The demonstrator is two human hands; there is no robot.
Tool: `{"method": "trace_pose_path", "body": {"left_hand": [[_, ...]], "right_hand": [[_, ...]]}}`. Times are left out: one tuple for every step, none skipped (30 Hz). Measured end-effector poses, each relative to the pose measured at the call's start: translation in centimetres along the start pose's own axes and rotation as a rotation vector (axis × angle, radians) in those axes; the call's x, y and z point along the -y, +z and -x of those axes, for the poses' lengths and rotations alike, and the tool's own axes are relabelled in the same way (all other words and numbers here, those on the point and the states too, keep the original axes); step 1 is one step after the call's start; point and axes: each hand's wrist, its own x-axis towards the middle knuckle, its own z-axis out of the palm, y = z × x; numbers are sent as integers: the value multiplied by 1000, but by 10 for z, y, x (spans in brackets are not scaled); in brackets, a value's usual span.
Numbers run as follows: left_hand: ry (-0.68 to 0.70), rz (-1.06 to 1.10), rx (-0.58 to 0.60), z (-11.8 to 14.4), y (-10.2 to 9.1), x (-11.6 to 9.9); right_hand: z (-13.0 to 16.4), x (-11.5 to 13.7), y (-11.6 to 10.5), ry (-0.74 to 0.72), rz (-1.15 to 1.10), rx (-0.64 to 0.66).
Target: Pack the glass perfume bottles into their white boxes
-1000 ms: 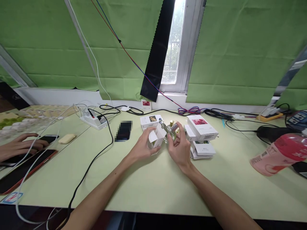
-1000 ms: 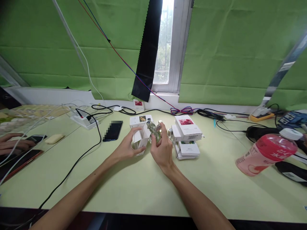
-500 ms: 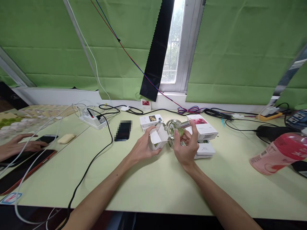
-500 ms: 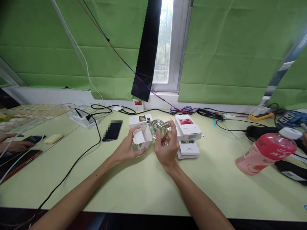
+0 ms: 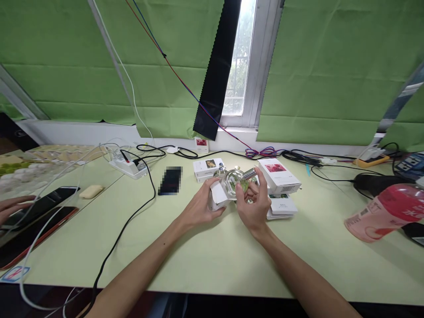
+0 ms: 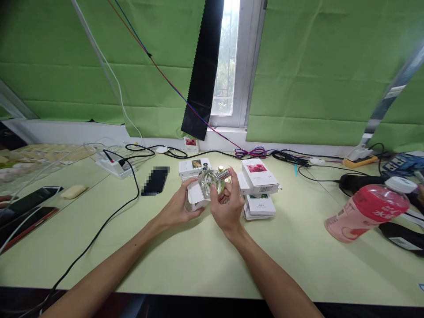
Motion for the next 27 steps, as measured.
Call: {"method": "trace_pose_path", "body": {"left_hand": [[3,4,0,0,1,0],[4,6,-2,0,1,1],[3,6,-5,1,2,1],[2,5,-9,1,2,2],[-1,5,-12,1,3,2],[-6,6,-12,1,3,2],[-12,10,-9,2,3,2],[-20,13,-4,2,3,2],[-28,16,2,2,3,1],[-35,18,8,2,3,1],[-41,19,12,3,3,1],[-43,20,12,3,4,1],[-42,23,10,3,4,1],[-37,29,4,3,5,1],[-31,36,-3,3,5,1],[-27,43,-10,3,6,1],[-24,49,-16,3,7,1],[-23,51,-21,3,8,1],[-24,53,-24,3,8,1],[-27,53,-28,3,9,1],[-30,54,-31,3,9,1],[-33,57,-32,3,10,1],[-37,62,-35,4,10,1],[-43,68,-37,4,11,1],[-49,74,-38,4,11,1],[-54,82,-40,4,12,1],[-59,90,-41,5,13,2]], "right_hand": [[0,0,0,10,0,8],[0,0,0,18,3,16],[0,0,0,24,8,23],[0,-1,0,28,15,29],[0,-1,0,31,23,34],[1,-2,0,31,31,37],[1,-3,0,31,37,38],[1,-4,0,31,41,40],[2,-5,0,32,43,41],[2,-5,0,32,45,43],[2,-6,1,33,47,45],[2,-6,1,33,50,47],[2,-6,1,34,54,48],[2,-7,1,34,60,51],[2,-6,1,35,68,54],[2,-6,1,37,75,59],[2,-6,1,40,82,64],[2,-6,1,45,89,69],[2,-6,1,50,97,73],[3,-6,1,54,104,78],[3,-6,1,55,111,81],[3,-6,1,55,117,84],[3,-6,1,55,121,86],[2,-6,1,54,124,86],[2,-6,1,54,127,84],[1,-6,1,57,128,84],[1,-5,0,63,131,86]]}}
